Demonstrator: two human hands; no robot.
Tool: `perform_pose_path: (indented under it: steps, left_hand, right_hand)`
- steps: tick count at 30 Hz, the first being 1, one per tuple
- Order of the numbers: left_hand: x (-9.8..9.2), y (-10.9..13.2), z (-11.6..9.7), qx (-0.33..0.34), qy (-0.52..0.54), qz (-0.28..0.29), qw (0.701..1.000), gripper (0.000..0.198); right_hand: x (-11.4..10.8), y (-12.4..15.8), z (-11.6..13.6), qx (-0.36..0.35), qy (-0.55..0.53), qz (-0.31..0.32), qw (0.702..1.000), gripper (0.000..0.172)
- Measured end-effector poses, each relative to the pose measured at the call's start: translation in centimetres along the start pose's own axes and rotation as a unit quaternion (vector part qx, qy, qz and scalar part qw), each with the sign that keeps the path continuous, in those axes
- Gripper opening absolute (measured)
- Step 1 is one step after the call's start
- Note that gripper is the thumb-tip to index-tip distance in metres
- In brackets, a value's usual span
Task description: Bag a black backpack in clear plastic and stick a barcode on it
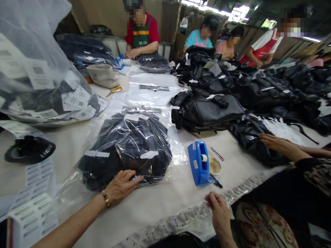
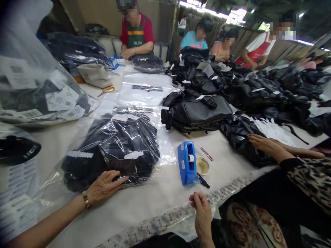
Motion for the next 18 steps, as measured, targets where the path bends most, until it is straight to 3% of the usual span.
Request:
perform_pose_path:
  steps: [6, 12, 15, 18]
  left_hand:
    - [0.7, 0.4, 0.2, -0.032, 0.008, 0.022, 0.999, 0.037]
    - [1.5, 0.8, 0.1, -0.043, 0.020, 0.039, 0.998, 0.038]
    - [1.6, 0.9, 0.2, -0.052, 0.041, 0.028, 0.997, 0.039]
    - [2.0, 1.0, 0.2, -0.061, 0.057, 0.026, 0.996, 0.040]
  right_hand:
    - [-0.2, -2.7, -0.1, 0.019, 0.041, 0.024, 0.999, 0.052]
    - [-0.3, -3.7, 0.6, 0.044, 0.067, 0.046, 0.996, 0.046]
    - [-0.6, -4.0, 1.9, 0.006, 0.127, 0.035, 0.991, 0.047]
    - [-0.6, -3.3, 3.9, -0.091, 0.243, 0.046, 0.965, 0.043]
Point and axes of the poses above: each hand's wrist, its own y-axis away from the middle knuckle, its own x-axis out of the palm, z = x × y, the point moved 8 cm from there along -y, towards the middle knuckle, and after that the axes turned 1 degree about -y, right-handed, at the moved point
